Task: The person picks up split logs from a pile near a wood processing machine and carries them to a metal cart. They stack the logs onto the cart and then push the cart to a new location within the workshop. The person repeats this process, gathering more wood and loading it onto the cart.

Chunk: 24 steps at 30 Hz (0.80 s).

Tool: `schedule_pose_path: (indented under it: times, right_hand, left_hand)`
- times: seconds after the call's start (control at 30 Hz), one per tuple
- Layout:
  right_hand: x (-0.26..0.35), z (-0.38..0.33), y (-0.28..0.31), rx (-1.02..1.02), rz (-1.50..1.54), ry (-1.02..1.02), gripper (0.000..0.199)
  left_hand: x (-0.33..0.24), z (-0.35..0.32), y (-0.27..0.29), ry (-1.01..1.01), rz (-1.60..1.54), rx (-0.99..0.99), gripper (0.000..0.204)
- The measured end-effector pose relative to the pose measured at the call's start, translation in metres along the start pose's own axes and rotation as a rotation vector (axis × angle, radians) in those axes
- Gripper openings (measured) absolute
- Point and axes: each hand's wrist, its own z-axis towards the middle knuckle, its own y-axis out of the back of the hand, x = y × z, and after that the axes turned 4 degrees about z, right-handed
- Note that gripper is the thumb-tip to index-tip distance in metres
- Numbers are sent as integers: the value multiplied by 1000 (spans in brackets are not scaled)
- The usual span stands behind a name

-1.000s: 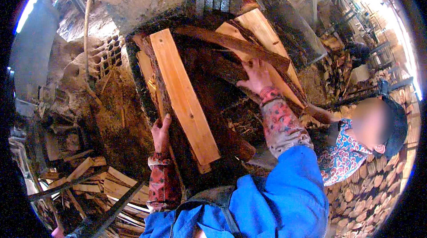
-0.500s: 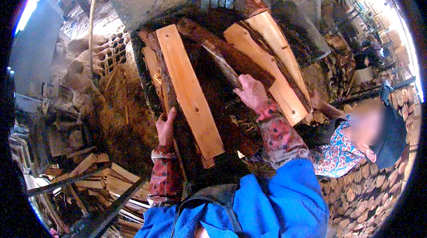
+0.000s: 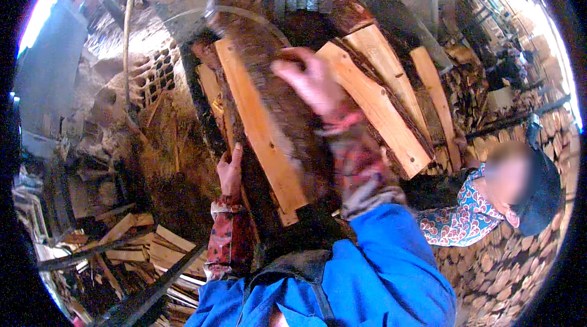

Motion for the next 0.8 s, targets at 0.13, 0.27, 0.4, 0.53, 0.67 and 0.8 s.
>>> schedule_pose_path:
  times: [0.13, 0.27, 0.4, 0.53, 0.67, 0.8]
  right_hand:
    - [-101, 6, -80, 78, -714, 177, 64]
    - [-88, -15, -90, 31, -523, 197, 63]
    - [-51, -38, -61, 61, -405, 362, 50]
    - [-49, -29, -11, -45, -562, 352, 45]
    - [-82, 26, 31, -129, -717, 317, 47]
    - [-113, 80, 44, -66, -887, 299, 59]
  left_hand:
    - [11, 6, -11, -73, -119, 14, 62]
    - [17, 13, -4, -41, -112, 13, 61]
    - [13, 18, -3, -20, -90, 1, 64]
    - [27, 32, -12, -5, -25, -8, 70]
    - [-10, 29, -14, 48, -55, 42, 88]
    - [11, 40, -14, 66, -11, -5, 89]
